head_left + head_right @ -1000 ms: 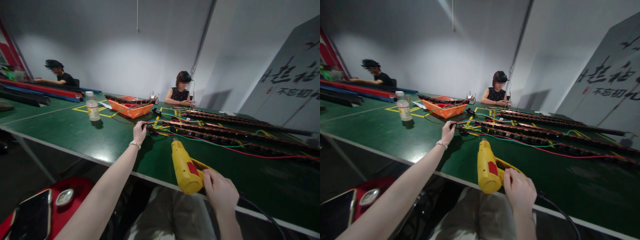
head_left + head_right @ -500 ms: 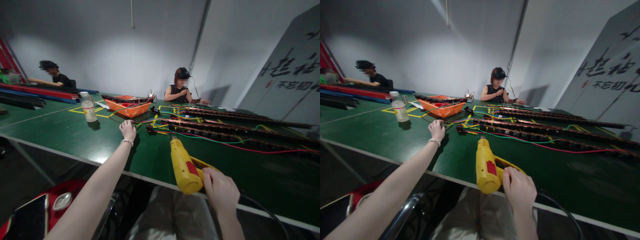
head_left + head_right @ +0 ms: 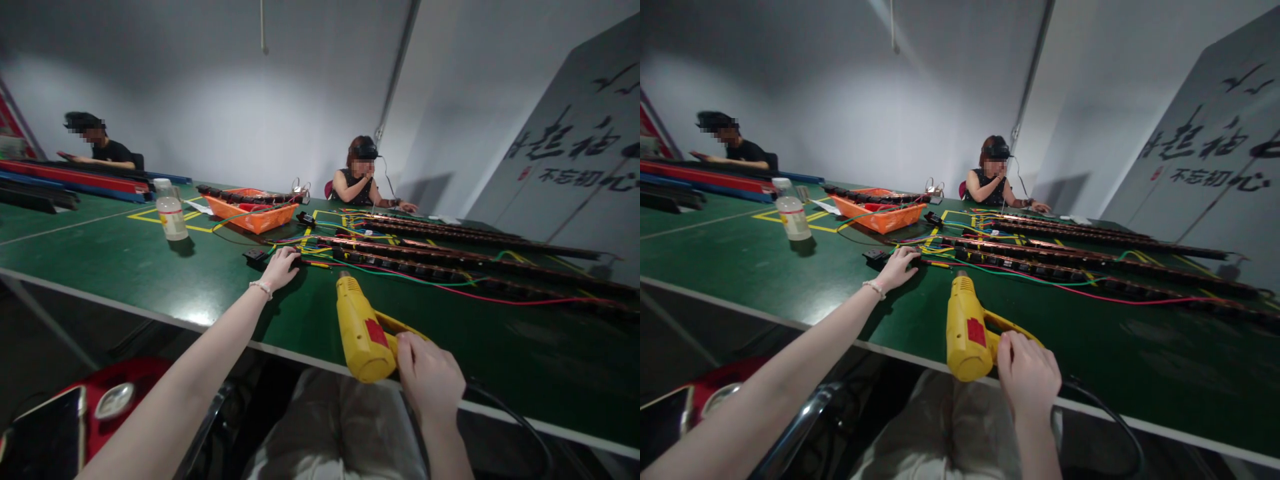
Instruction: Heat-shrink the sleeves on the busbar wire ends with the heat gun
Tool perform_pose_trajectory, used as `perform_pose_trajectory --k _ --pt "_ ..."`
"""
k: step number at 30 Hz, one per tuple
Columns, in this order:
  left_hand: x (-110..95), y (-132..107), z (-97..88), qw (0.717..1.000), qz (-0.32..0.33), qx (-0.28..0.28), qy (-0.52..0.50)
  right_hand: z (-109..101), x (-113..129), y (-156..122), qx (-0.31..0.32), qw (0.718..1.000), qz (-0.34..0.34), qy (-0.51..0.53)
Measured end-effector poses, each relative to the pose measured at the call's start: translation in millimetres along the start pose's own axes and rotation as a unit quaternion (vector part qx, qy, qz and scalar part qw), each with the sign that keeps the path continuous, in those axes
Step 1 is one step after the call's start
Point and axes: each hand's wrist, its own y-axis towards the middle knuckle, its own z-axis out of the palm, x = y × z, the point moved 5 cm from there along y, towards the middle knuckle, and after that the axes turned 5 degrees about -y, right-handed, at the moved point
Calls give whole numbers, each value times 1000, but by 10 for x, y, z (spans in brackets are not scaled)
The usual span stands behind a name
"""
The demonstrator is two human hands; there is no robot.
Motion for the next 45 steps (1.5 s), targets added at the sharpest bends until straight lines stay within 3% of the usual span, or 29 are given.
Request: perform_pose_trajectory --k 6,15,22,31,35,45 --pt "21 20 41 1000 -8 13 -23 33 -20 -12 2 1000 -6 3" --pt "-79 75 -35 998 -38 11 39 3 7 -6 0 1000 -1 15" --pt "-150 14 -77 998 -24 14 -48 46 -11 -22 15 1000 -3 15" --pt "-415 -31 41 990 3 74 -117 34 -11 -20 -1 1000 6 11" --pt "-448 -54 109 983 25 95 -158 13 52 -22 -6 1000 8 6" --pt "-459 -33 61 990 19 55 -130 -107 363 -35 -11 998 -21 52"
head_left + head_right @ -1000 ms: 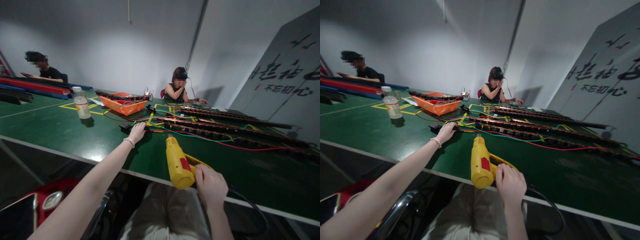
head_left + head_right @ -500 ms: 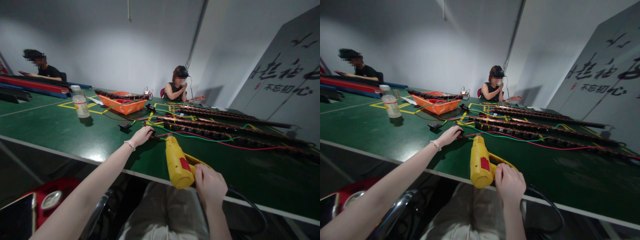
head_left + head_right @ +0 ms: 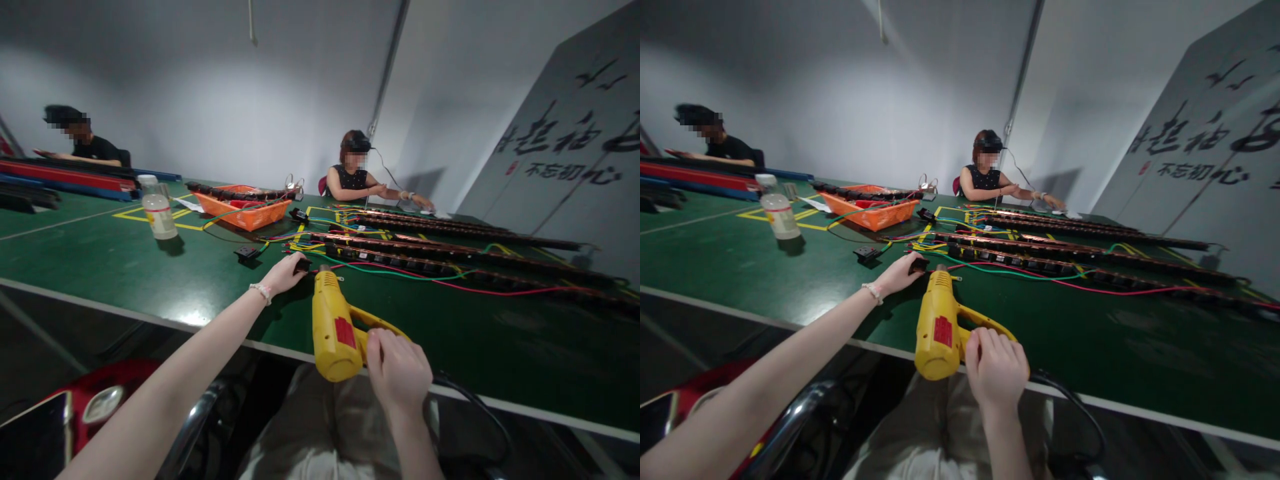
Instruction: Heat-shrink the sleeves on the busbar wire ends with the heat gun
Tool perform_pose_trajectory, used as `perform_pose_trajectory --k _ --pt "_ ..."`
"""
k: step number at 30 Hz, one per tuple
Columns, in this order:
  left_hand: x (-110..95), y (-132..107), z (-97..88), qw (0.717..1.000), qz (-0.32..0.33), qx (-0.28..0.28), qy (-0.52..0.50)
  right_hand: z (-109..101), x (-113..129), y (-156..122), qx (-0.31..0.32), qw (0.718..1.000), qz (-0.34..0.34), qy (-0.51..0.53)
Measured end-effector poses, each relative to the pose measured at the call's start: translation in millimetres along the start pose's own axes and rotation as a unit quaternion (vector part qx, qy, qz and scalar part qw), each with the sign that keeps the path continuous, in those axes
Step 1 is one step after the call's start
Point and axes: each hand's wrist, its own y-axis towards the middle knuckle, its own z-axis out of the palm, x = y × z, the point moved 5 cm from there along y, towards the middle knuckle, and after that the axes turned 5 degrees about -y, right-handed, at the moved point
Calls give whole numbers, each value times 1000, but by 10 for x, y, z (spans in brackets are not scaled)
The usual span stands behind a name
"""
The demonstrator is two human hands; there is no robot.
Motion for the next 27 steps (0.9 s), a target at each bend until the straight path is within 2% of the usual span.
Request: perform_pose_trajectory --k 3,7,11,14,16,19,21,24,27 --pt "-17 -9 -22 1000 7 -18 -24 -22 -57 -6 -24 999 -8 24" --pt "16 -3 -31 999 3 -33 -18 -20 -268 -30 -48 999 -14 22" --pt "151 18 -100 994 -61 -80 51 6 -466 -56 -39 999 0 -6" --pt "262 13 -181 982 -120 -123 81 8 -521 -64 -28 999 4 -21" --pt "283 5 -228 978 -124 -161 48 3 -527 -64 -24 999 5 -28" --pt "224 3 -228 978 -82 -184 -57 -4 -520 -62 -27 999 -3 -25" --pt "149 8 -165 978 -51 -157 -129 1 -520 -64 -29 999 -12 -21" --pt "57 11 0 975 -44 -62 -207 21 -533 -74 -31 999 -21 -19" --pt "20 0 136 974 -55 30 -216 22 -540 -80 -46 998 -26 -23"
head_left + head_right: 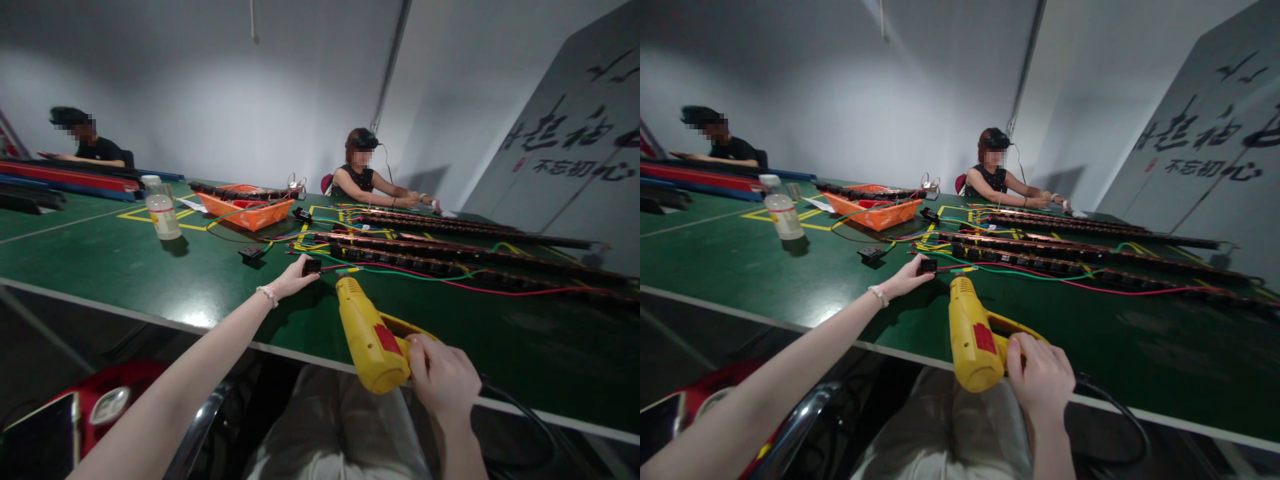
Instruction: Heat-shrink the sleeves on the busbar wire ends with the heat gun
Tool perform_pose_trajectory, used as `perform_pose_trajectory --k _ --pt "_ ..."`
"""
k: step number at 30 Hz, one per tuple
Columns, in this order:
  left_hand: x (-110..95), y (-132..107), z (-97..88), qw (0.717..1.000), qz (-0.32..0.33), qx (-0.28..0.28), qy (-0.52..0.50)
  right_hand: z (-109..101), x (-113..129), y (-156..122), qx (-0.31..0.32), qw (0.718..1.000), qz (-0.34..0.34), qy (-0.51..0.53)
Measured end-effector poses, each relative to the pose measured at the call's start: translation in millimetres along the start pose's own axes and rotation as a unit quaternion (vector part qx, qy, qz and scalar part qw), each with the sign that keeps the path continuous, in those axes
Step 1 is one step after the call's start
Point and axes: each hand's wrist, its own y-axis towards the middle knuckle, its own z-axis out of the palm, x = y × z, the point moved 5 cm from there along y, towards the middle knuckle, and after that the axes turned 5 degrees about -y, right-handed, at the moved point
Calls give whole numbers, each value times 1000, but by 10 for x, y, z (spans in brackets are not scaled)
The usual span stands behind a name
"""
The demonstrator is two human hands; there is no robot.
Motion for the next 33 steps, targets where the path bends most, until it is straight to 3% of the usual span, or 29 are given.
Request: perform_pose_trajectory --k 3,11,20,29,33 --pt "36 6 -7 999 -19 1 35 -8 9 9 2 1000 -3 6" --pt "204 22 -229 983 -54 -126 120 -41 28 27 5 1000 7 18" --pt "45 -3 -79 980 31 -7 197 -28 60 31 0 1000 27 11" --pt "-17 -14 -58 985 42 26 163 -102 426 102 -4 997 17 71" --pt "-21 -24 -43 984 52 38 167 -93 467 96 10 996 20 91"
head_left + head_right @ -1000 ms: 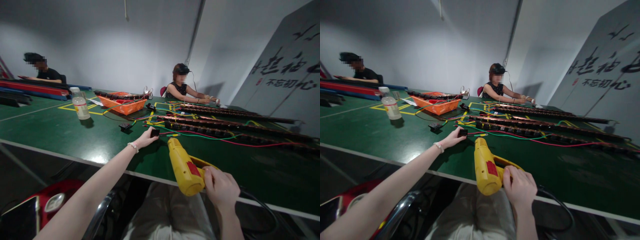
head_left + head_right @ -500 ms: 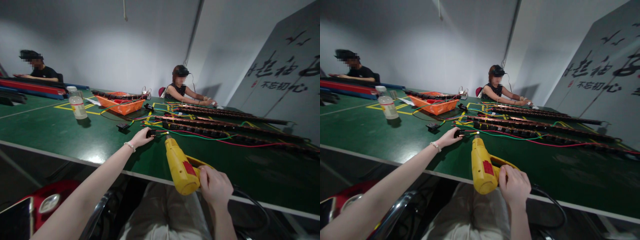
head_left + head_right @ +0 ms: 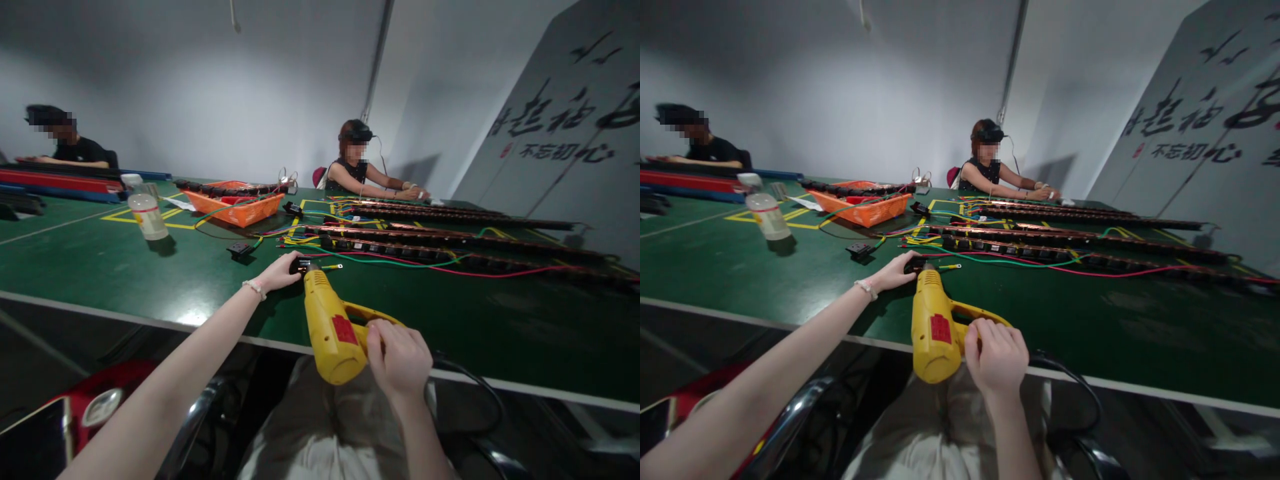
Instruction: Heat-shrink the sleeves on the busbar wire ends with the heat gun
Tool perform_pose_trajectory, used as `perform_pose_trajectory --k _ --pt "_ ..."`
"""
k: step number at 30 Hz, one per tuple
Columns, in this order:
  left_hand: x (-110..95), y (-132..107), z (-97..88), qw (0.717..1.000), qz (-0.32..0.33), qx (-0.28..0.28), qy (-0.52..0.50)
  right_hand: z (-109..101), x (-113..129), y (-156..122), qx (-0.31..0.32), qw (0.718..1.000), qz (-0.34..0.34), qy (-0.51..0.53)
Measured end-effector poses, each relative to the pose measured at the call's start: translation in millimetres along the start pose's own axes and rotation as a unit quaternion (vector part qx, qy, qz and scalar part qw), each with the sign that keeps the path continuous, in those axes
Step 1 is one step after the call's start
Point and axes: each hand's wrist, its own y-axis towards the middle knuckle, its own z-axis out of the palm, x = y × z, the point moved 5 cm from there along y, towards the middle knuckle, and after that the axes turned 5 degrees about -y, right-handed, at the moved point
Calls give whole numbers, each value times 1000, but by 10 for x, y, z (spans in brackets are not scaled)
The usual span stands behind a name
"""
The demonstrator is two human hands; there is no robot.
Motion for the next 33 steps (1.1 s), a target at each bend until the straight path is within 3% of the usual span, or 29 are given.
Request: perform_pose_trajectory --k 8,18,33 --pt "-13 12 -46 999 3 -48 -20 23 -37 -30 21 1000 8 10" --pt "-81 -3 -68 999 12 -36 -20 1 -55 23 18 1000 5 -1" --pt "-33 12 -12 1000 -9 -23 0 83 -624 -22 19 992 71 -106"
